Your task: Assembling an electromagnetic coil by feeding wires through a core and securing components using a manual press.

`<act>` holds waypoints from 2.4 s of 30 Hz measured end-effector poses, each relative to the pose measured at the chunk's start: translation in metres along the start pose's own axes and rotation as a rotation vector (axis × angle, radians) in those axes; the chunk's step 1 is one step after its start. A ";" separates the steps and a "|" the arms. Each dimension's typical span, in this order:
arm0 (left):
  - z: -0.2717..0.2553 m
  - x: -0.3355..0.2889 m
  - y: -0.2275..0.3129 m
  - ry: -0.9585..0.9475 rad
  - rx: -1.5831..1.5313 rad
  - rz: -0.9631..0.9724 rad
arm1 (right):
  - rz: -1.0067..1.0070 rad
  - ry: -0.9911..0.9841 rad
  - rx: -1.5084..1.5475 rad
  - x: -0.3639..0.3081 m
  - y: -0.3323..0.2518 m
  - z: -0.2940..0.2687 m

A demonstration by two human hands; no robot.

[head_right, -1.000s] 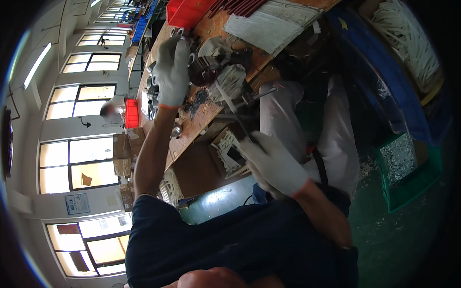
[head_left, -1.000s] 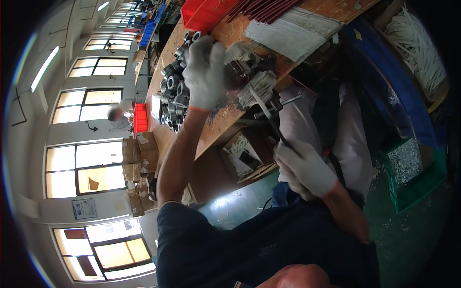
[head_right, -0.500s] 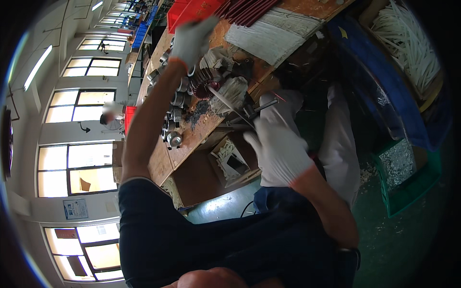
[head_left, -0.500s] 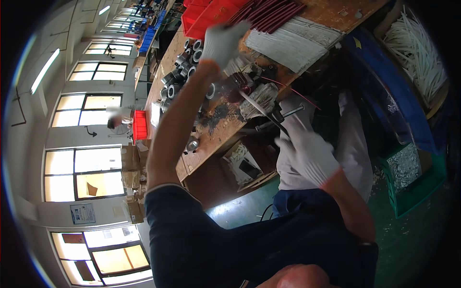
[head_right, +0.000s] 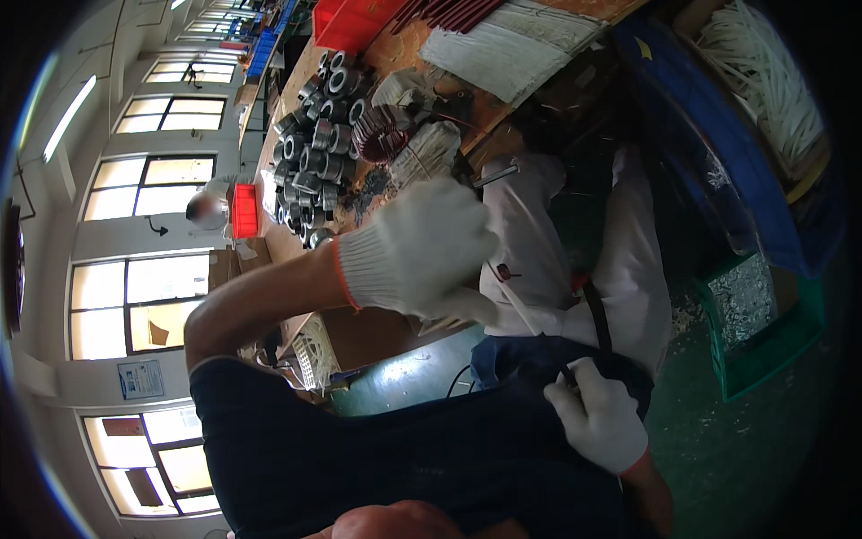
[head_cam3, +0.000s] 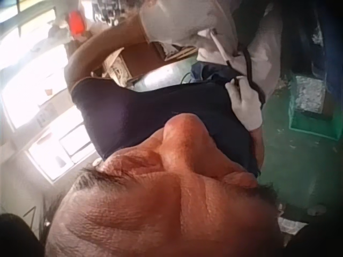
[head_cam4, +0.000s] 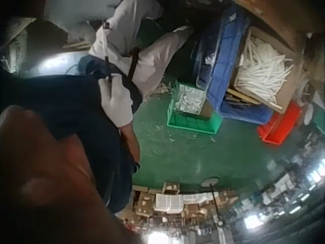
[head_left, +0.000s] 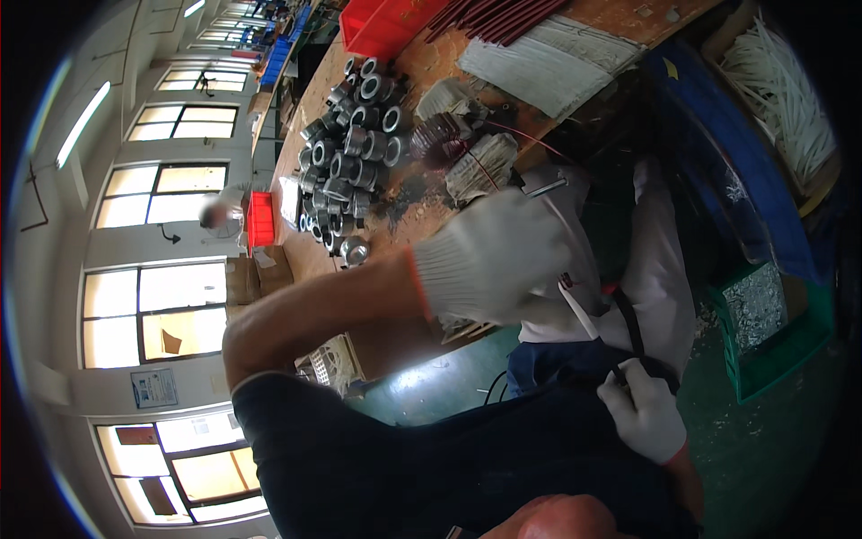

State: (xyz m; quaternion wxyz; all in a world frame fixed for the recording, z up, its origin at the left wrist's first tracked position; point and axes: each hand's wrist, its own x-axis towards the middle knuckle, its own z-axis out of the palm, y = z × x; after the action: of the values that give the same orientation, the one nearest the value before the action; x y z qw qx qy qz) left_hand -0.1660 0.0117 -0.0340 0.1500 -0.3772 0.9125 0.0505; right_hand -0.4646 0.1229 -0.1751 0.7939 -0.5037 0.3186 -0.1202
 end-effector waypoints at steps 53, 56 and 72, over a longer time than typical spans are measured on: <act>0.011 0.002 -0.150 -0.081 -0.643 -1.042 | -0.813 0.309 -1.143 0.248 -0.077 -0.061; 0.013 -0.006 -0.149 -0.045 -0.650 -1.014 | -1.104 0.235 -1.621 0.229 -0.138 -0.044; 0.058 -0.136 -0.122 1.249 -1.668 -0.789 | -0.525 0.281 -0.511 0.192 0.048 -0.034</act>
State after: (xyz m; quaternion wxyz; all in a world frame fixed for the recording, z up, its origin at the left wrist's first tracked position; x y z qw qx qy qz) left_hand 0.0245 0.0285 -0.0436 -0.6303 -0.5827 0.3239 0.3978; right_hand -0.3445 0.0229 -0.3012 0.5337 -0.7283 0.3040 -0.3038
